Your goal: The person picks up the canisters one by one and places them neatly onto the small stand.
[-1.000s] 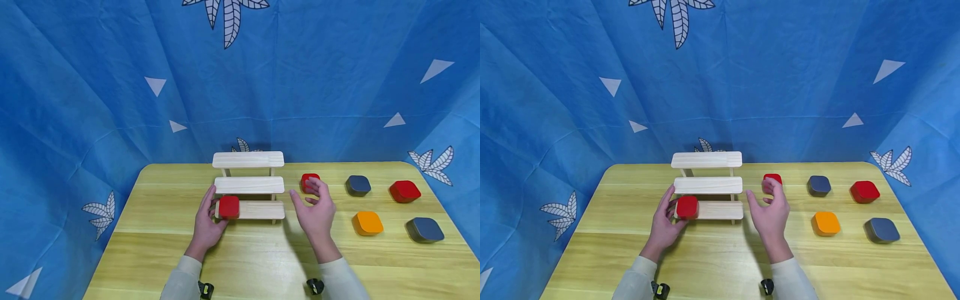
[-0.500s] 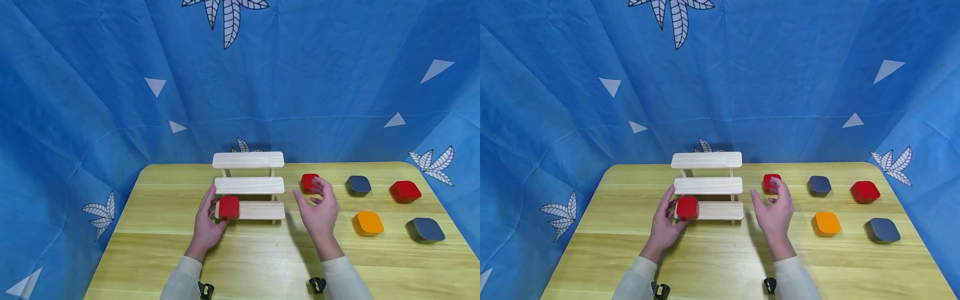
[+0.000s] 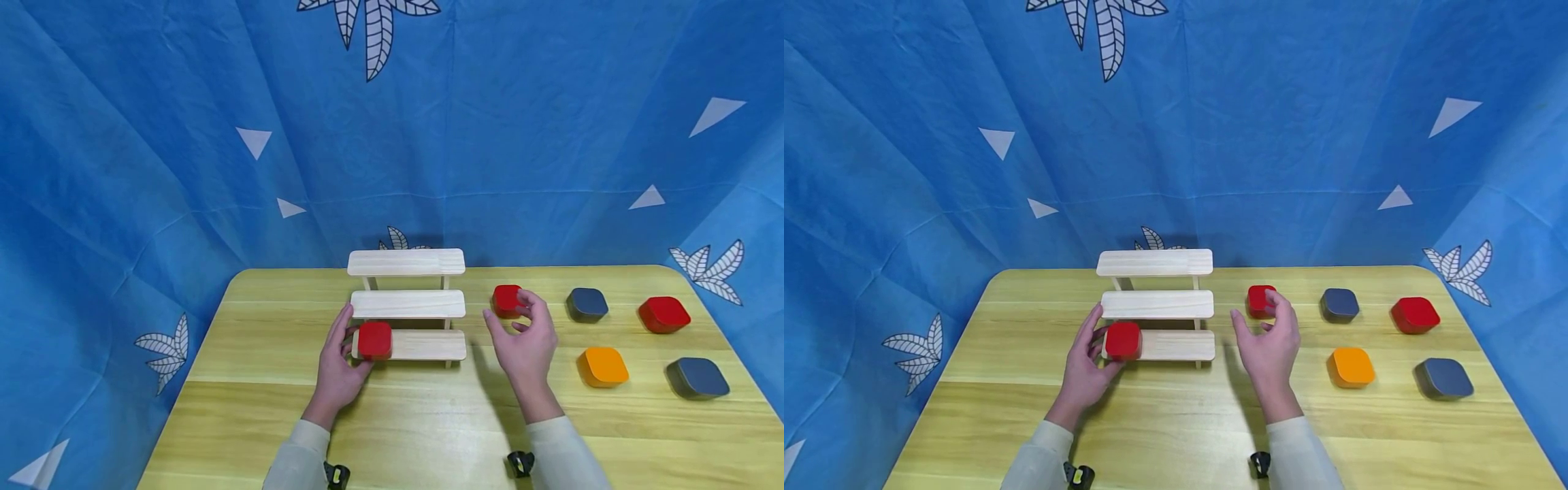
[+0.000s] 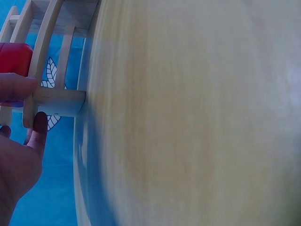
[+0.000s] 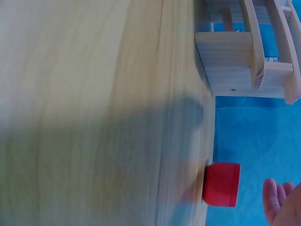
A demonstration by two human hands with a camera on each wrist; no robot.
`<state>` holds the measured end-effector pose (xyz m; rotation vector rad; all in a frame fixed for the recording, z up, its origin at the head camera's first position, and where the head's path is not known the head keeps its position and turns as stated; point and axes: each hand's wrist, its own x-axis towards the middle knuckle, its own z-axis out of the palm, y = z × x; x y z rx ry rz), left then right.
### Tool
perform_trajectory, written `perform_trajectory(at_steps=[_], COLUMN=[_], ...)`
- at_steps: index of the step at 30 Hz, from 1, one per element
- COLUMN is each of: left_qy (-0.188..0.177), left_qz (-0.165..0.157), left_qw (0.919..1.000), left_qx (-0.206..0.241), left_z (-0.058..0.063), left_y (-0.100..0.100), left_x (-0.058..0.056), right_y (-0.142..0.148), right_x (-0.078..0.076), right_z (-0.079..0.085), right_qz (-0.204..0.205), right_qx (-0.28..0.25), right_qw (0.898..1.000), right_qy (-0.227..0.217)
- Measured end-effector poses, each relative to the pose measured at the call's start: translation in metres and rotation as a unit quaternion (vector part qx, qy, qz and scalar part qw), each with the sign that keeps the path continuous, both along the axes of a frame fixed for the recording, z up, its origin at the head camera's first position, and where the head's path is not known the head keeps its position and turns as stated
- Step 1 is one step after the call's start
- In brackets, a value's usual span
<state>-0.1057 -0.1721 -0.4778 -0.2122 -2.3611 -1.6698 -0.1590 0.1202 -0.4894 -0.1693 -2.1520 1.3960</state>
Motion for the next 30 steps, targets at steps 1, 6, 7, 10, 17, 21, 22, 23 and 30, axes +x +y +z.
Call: perform_trajectory(at_steps=[1,6,7,10,17,21,22,23,30], left_qy=[0.0,-0.001,0.0,0.001,0.0,0.003,0.004,0.004,0.006], left_qz=[0.0,0.001,0.0,0.0,0.002,0.001,0.002,0.002,0.002], left_qw=[1.0,1.0,1.0,1.0,1.0,1.0,1.0,1.0,1.0], left_qx=[0.0,0.002,0.003,0.004,0.003,0.002,0.002,0.001,0.001], left_z=[0.0,0.001,0.001,0.001,0.001,0.0,0.0,0.0,0.0], left_y=[0.0,0.0,0.0,0.0,0.001,0.001,0.0,0.0,0.0], left_x=[0.0,0.001,0.001,0.001,0.001,0.001,0.0,0.0,0.0], right_y=[0.001,0.003,0.003,0.004,0.005,0.005,0.006,0.006,0.008], right_x=[-0.001,-0.004,-0.005,-0.006,-0.008,-0.009,-0.009,-0.01,-0.012], right_z=[-0.001,-0.005,-0.005,-0.007,-0.01,-0.011,-0.011,-0.011,-0.013], right_qz=[-0.002,-0.008,-0.009,-0.013,-0.021,-0.025,-0.026,-0.027,-0.03], right_qx=[0.002,0.011,0.012,0.015,0.018,0.021,0.022,0.023,0.023], right_qw=[1.0,1.0,1.0,1.0,0.999,0.999,0.999,0.999,0.999], right_qy=[-0.001,-0.008,-0.009,-0.012,-0.022,-0.024,-0.024,-0.024,-0.036])
